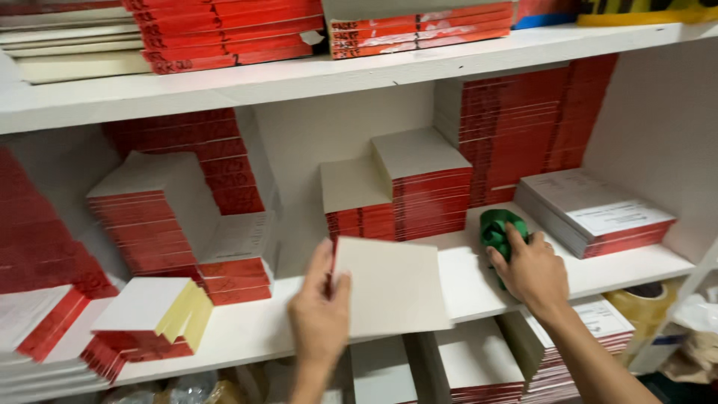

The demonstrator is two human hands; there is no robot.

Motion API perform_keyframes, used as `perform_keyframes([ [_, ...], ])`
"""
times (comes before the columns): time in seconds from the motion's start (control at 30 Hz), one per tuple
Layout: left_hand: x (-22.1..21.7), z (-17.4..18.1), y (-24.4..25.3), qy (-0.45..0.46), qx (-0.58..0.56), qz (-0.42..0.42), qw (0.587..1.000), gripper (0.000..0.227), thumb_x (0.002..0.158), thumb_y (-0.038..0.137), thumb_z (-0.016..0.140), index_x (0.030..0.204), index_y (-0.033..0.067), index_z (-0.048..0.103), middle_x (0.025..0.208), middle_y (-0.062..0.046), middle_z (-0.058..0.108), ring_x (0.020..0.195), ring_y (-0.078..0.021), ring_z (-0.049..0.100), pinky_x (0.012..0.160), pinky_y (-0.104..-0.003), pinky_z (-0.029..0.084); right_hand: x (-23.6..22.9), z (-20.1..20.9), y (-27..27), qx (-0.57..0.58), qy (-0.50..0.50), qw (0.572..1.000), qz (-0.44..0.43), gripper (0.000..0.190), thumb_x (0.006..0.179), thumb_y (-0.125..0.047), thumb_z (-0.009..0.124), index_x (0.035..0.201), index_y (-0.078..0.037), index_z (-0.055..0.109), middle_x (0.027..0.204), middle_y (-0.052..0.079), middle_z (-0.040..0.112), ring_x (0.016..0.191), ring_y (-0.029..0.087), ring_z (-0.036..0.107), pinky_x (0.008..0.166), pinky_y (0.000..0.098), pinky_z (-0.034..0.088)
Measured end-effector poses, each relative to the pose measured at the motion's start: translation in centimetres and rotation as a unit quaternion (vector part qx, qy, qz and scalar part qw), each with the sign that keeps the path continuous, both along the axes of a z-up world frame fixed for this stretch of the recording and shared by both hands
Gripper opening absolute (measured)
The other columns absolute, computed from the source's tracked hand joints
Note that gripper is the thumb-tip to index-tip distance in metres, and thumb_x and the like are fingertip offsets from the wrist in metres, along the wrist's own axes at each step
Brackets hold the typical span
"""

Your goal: The person cleans the surface of white storage shelves using a green cloth while handling stacks of red and white paper products.

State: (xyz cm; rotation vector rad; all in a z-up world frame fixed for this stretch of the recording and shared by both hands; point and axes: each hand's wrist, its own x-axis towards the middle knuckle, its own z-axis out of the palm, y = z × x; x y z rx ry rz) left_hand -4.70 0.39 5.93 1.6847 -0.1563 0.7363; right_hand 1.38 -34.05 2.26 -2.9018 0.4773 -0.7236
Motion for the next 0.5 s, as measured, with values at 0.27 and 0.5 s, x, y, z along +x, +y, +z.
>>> perform_keyframes([
  [0.27, 1.1, 9.2, 2.6, -0.401, 0.248, 0.254, 0.845, 0.031, 0.097, -0.003, 0.077, 0.127, -0.0048, 0.068, 0.113, -0.017, 0.079, 0.087, -0.0214, 0.077, 0.075, -0.033, 0.061, -0.1, -0.7, 0.3, -0.032, -0.019, 0.999, -0.017, 0.069, 0.092, -0.065, 0.048, 0.153, -0.031, 0.048, 0.113, 0.02, 0.064, 0.101, 0.041, 0.067, 0.08, 0.0546, 0.056],
  [0.5, 13.7, 3.2, 0.6, -0.455, 0.497, 0.258, 0.692, 0.013, 0.107, 0.03, 0.062, 0.104, 0.0219, 0.072, 0.055, 0.003, 0.035, 0.046, -0.0079, 0.027, 0.042, -0.026, 0.027, 0.1, -1.1, -0.3, -0.021, -0.02, 0.999, -0.018, 0.072, 0.091, -0.066, 0.048, 0.154, -0.033, 0.046, 0.113, 0.019, 0.063, 0.1, 0.041, 0.068, 0.08, 0.0535, 0.057],
])
